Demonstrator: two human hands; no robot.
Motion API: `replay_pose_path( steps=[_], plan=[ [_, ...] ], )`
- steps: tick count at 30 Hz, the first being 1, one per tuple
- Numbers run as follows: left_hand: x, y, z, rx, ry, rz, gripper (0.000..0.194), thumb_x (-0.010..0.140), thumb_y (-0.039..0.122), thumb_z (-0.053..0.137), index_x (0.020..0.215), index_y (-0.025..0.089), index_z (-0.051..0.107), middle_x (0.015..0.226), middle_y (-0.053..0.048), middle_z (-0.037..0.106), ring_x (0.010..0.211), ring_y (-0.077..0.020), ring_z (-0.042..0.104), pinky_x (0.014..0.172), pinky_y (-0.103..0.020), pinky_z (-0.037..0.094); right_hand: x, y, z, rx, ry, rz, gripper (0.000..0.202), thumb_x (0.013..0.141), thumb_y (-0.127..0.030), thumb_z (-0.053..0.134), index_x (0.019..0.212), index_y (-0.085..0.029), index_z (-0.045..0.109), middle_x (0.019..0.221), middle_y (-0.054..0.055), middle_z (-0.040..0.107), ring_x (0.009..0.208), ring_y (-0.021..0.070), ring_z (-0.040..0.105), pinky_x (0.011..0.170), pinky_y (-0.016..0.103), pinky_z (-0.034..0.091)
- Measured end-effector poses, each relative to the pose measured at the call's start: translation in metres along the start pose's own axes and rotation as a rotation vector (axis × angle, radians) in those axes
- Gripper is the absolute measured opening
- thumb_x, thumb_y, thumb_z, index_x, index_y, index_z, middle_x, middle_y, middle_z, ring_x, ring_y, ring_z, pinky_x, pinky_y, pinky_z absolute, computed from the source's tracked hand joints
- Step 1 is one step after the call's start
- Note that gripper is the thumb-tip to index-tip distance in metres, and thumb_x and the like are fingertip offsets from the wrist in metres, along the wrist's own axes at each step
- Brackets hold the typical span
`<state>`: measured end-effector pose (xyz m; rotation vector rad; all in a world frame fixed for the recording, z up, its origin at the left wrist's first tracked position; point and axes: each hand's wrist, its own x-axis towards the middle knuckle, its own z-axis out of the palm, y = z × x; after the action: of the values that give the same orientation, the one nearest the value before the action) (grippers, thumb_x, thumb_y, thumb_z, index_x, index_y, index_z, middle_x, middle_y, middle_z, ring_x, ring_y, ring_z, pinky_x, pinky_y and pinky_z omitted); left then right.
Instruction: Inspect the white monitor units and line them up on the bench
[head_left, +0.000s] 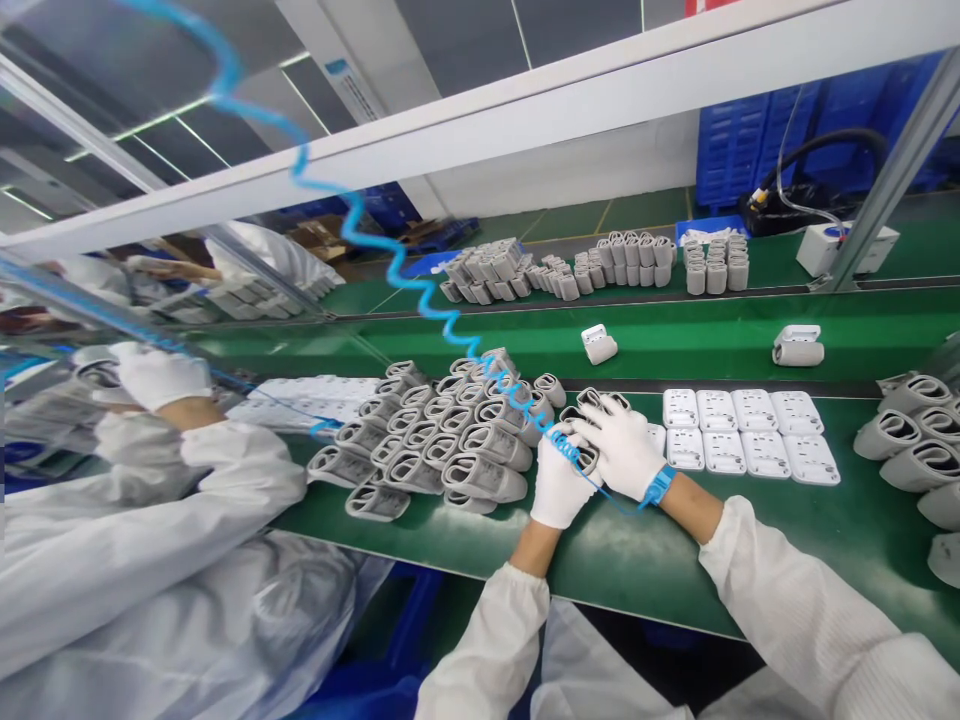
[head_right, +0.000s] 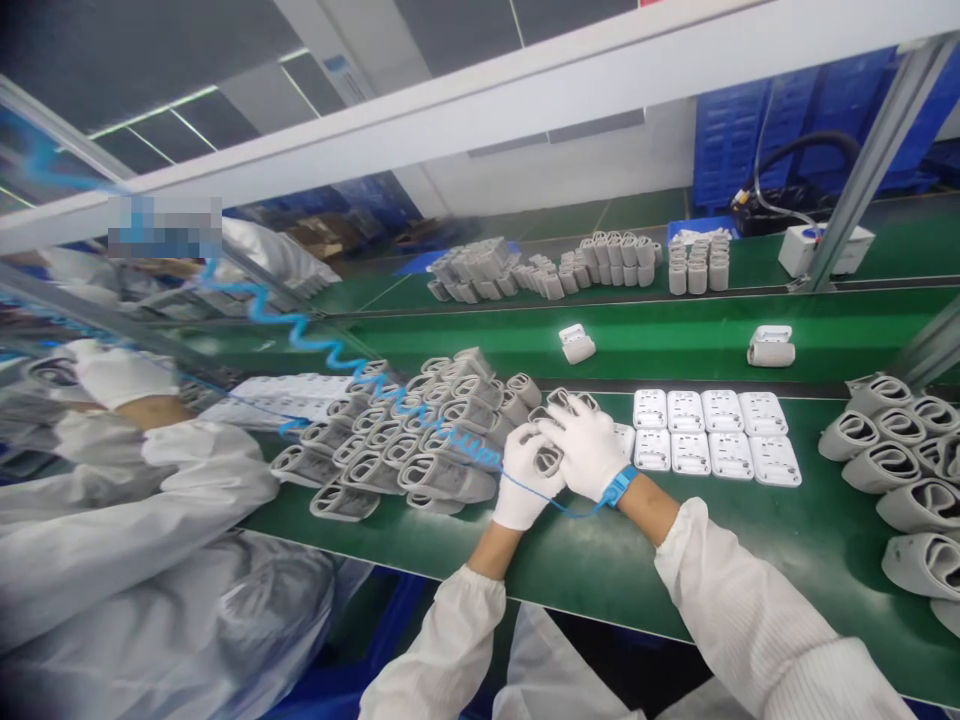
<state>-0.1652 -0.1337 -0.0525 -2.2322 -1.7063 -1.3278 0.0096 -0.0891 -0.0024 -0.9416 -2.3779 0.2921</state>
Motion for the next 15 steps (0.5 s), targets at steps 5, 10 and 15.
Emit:
replay_pose_path(
  steps=[5, 10, 15],
  plan=[
    [-0.001, 0.002, -0.002, -0.094, -0.024, -0.016, 0.022, 0.079, 0.02, 0.081, 0.092, 0.022, 0.064, 0.134, -0.014, 0.06, 0.128, -0.0345, 0.063, 0.11, -0.052, 0.056, 0.006, 0.009, 0.0, -0.053, -0.102, -0.03, 0.058, 0.095, -0.018, 0.06, 0.152, -0.032, 0.066, 0.168, 0.004, 0.057, 0.161, 0.0365, 0.038, 0.101, 0.054, 0.059],
    [-0.004, -0.005, -0.008, -0.163, -0.048, -0.033, 0.022, 0.082, 0.021, 0.078, 0.09, 0.024, 0.058, 0.13, -0.012, 0.059, 0.128, -0.0317, 0.064, 0.113, -0.051, 0.055, 0.01, 0.017, 0.001, -0.01, -0.106, 0.011, 0.058, 0.088, -0.016, 0.066, 0.143, -0.032, 0.071, 0.166, 0.001, 0.06, 0.16, 0.0369, 0.039, 0.105, 0.057, 0.061],
    [-0.008, -0.012, -0.019, -0.215, -0.157, -0.001, 0.026, 0.081, 0.023, 0.078, 0.097, 0.024, 0.058, 0.129, -0.011, 0.061, 0.128, -0.0309, 0.063, 0.113, -0.049, 0.055, 0.013, 0.018, -0.003, 0.044, -0.103, -0.006, 0.042, 0.082, -0.017, 0.071, 0.122, -0.027, 0.077, 0.159, 0.004, 0.065, 0.156, 0.039, 0.043, 0.103, 0.057, 0.064]
  ],
)
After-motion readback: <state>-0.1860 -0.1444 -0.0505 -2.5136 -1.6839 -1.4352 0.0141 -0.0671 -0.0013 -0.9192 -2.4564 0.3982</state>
